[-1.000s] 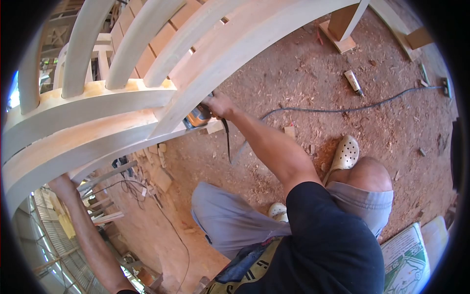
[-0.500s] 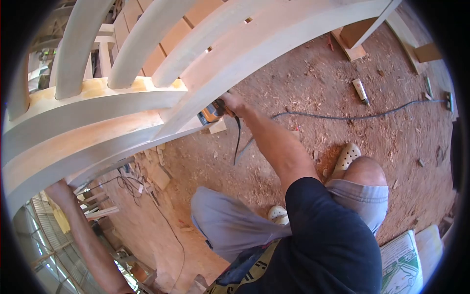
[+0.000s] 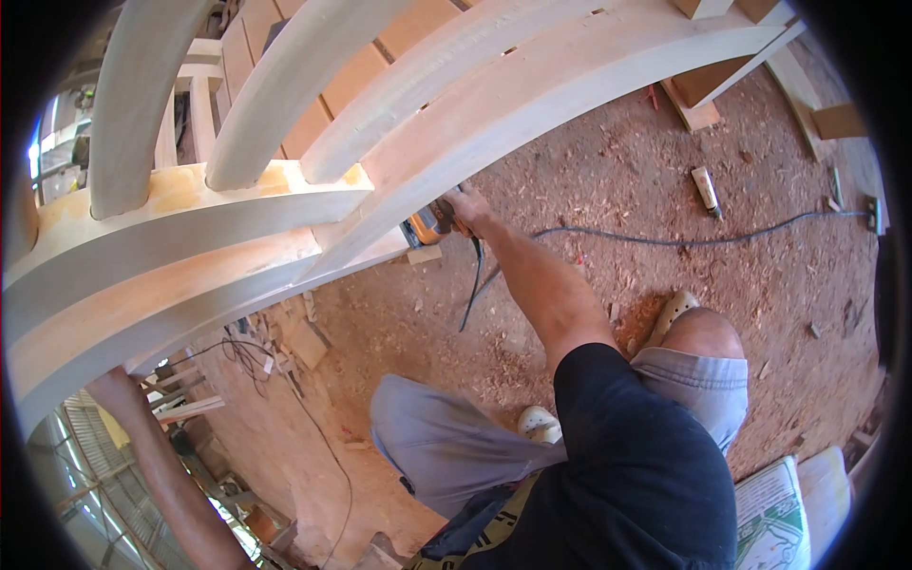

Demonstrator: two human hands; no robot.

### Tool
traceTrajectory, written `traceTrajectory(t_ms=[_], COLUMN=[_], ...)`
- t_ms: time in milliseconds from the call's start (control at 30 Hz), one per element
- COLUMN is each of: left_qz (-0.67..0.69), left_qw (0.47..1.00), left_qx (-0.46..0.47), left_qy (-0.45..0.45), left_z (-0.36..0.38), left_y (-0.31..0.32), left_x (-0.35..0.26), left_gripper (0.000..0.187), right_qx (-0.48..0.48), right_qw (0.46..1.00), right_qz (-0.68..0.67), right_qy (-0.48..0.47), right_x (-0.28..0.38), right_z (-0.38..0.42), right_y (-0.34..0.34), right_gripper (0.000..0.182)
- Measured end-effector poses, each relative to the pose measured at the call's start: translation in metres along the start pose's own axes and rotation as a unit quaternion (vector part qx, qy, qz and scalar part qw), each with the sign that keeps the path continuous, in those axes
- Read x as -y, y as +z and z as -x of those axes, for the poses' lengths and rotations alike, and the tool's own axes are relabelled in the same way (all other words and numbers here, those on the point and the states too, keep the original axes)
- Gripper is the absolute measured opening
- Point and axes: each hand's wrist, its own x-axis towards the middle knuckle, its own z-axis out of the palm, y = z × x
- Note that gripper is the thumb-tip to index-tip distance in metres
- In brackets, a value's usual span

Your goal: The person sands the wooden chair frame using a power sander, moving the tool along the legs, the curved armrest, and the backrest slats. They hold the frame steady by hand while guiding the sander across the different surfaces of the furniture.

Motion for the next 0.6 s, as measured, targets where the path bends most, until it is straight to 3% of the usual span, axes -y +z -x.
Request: traceTrajectory(t_ms=[267, 467, 600], left_qz=[-0.001, -0.119, -0.068], left_qw=[1.0, 0.99, 0.996], left_qx=[0.007, 0.028, 0.014], left_qy=[-0.004, 0.071, 0.053], left_z=[0.005, 0.001, 0.004], left_y=[-0.001, -0.014, -0.009], left_x=[-0.002, 0.009, 0.004], left_gripper=[0.033, 0.032, 0.032], right_qx=[0.0, 0.004, -0.006], right_qw=[1.0, 0.999, 0.999], right_qz=[0.027, 0.05, 0.045], right_qy=[0.004, 0.019, 0.013], right_x=[0.018, 0.011, 0.005], right_z=[-0.001, -0.028, -0.037], right_y=[0.002, 0.005, 0.006], right_gripper=[0.078, 0.068, 0.066])
